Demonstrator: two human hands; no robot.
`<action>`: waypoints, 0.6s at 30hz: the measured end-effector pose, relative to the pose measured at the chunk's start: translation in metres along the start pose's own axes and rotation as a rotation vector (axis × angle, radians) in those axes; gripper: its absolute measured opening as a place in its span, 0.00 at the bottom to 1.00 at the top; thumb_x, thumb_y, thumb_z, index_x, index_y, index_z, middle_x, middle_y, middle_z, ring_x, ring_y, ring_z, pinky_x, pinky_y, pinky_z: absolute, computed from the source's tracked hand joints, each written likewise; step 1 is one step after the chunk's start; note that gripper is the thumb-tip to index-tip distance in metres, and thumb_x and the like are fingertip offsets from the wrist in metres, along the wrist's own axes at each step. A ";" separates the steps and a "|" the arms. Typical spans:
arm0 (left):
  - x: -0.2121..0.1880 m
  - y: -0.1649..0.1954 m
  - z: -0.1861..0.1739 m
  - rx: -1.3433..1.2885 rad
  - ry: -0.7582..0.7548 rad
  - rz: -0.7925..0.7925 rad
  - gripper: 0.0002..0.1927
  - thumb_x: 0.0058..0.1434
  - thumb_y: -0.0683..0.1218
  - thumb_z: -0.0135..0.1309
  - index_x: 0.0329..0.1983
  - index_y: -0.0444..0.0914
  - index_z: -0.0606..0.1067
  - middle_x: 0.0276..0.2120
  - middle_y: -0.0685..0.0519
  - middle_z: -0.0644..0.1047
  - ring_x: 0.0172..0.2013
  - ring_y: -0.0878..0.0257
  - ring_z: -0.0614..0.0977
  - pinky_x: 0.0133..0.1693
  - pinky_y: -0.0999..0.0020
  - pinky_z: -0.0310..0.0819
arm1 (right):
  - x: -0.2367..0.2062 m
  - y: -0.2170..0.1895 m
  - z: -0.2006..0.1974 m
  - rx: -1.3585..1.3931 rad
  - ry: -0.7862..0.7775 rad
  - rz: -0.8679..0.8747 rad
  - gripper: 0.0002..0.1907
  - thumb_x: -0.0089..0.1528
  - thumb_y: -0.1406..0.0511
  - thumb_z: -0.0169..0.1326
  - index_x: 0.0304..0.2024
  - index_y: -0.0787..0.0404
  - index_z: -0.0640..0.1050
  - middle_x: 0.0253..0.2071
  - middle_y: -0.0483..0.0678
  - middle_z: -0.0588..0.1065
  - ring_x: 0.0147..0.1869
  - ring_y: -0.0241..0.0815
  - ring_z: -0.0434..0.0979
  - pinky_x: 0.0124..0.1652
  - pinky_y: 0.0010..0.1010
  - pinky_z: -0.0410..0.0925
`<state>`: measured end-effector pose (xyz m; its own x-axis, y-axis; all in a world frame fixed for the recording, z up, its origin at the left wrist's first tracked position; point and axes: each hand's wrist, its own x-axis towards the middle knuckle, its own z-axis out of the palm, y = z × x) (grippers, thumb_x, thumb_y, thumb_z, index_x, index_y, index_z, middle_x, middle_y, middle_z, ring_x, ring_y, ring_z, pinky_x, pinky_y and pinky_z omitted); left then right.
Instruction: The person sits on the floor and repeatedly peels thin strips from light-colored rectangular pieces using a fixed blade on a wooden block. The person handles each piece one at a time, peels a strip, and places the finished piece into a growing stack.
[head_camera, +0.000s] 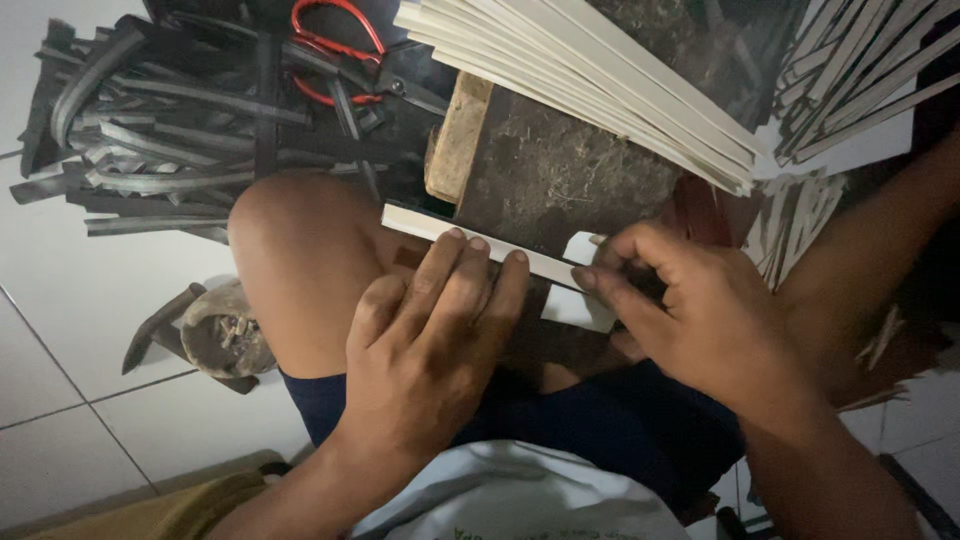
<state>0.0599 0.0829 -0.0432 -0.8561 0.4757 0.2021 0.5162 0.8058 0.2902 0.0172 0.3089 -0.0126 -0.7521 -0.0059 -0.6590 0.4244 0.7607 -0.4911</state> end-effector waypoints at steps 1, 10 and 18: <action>0.000 0.000 0.001 0.003 -0.003 -0.003 0.23 0.66 0.46 0.49 0.65 0.44 0.73 0.60 0.51 0.72 0.63 0.60 0.74 0.53 0.62 0.65 | 0.000 0.000 0.000 -0.015 0.007 0.002 0.10 0.62 0.61 0.60 0.40 0.60 0.79 0.24 0.51 0.83 0.23 0.38 0.87 0.21 0.29 0.72; -0.003 0.018 0.013 0.007 -0.022 0.006 0.26 0.66 0.48 0.49 0.67 0.39 0.72 0.62 0.48 0.70 0.66 0.54 0.71 0.57 0.57 0.63 | -0.001 0.000 0.000 -0.163 0.043 -0.004 0.12 0.62 0.59 0.61 0.42 0.58 0.79 0.20 0.52 0.81 0.19 0.37 0.83 0.19 0.31 0.70; -0.006 0.010 0.011 -0.019 -0.016 0.055 0.26 0.67 0.48 0.49 0.69 0.39 0.71 0.64 0.51 0.70 0.67 0.57 0.71 0.59 0.55 0.58 | 0.000 -0.016 0.009 -0.190 0.130 -0.210 0.10 0.62 0.61 0.60 0.40 0.60 0.79 0.24 0.52 0.80 0.24 0.45 0.82 0.27 0.38 0.70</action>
<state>0.0700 0.0923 -0.0519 -0.8266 0.5247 0.2035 0.5628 0.7715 0.2967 0.0150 0.2908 -0.0102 -0.8767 -0.1026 -0.4700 0.1599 0.8593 -0.4859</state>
